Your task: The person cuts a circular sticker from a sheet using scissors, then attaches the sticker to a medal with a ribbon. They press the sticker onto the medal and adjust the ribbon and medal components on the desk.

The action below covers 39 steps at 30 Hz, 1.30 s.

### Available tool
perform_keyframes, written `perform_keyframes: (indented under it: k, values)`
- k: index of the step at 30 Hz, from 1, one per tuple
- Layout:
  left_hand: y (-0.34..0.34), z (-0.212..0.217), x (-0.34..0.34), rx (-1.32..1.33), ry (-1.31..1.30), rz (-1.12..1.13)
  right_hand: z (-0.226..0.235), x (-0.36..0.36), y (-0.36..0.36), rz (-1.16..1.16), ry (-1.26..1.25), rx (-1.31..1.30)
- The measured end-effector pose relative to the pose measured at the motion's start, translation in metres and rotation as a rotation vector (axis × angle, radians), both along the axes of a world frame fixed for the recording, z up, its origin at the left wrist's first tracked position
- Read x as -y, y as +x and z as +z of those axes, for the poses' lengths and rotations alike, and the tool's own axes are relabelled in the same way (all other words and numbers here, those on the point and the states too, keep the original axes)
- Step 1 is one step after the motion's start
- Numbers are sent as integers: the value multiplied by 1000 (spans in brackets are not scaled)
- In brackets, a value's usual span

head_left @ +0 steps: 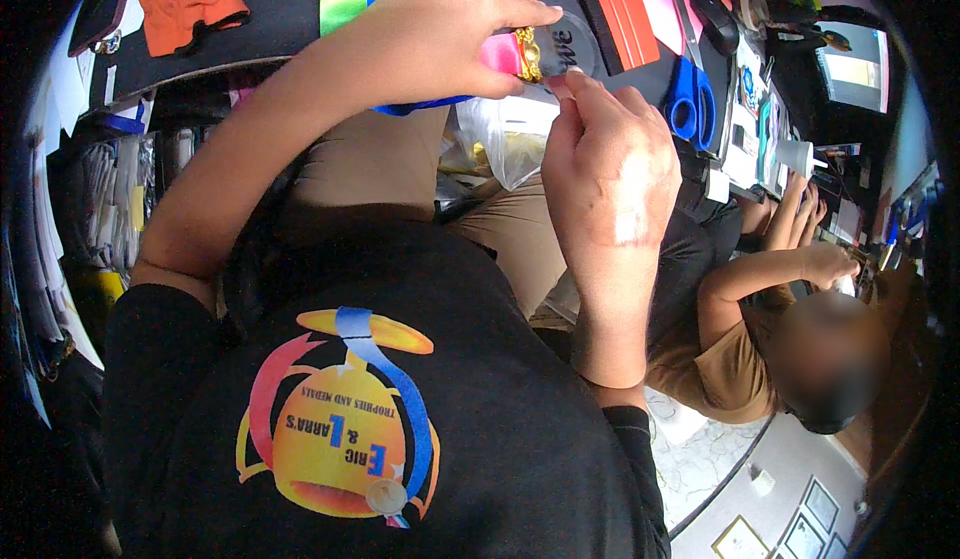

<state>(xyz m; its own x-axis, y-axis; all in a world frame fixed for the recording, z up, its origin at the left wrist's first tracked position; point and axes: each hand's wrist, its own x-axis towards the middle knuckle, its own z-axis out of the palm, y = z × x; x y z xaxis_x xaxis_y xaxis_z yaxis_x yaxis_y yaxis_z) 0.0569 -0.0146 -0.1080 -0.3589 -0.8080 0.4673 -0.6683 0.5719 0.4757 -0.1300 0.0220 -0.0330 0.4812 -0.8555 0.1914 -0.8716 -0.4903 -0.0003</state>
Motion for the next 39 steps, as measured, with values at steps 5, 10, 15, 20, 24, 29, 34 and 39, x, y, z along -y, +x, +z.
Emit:
perform_keyframes:
  k: [5,10,15,20,24,29,34,39]
  values:
    - [-3,-4,-1,11,-31,8,0,-1,3,-28,-7,12]
    - [-12,-5,-6,21,-65,75,-1,2,2,-52,-4,15]
    - [-13,-5,-8,25,-96,99,-4,0,3,-78,-12,26]
    - [-12,-6,-5,22,-97,85,-7,-1,3,-63,-45,11]
    - [-12,-7,-5,19,-85,86,-8,-1,1,-36,-59,45]
    - [-9,-10,0,26,-44,80,15,-23,-22,-106,70,87]
    - [-5,-8,3,6,11,63,12,-14,-51,-167,193,579]
    - [-7,2,0,-14,42,22,-5,-13,-68,-203,484,1452]
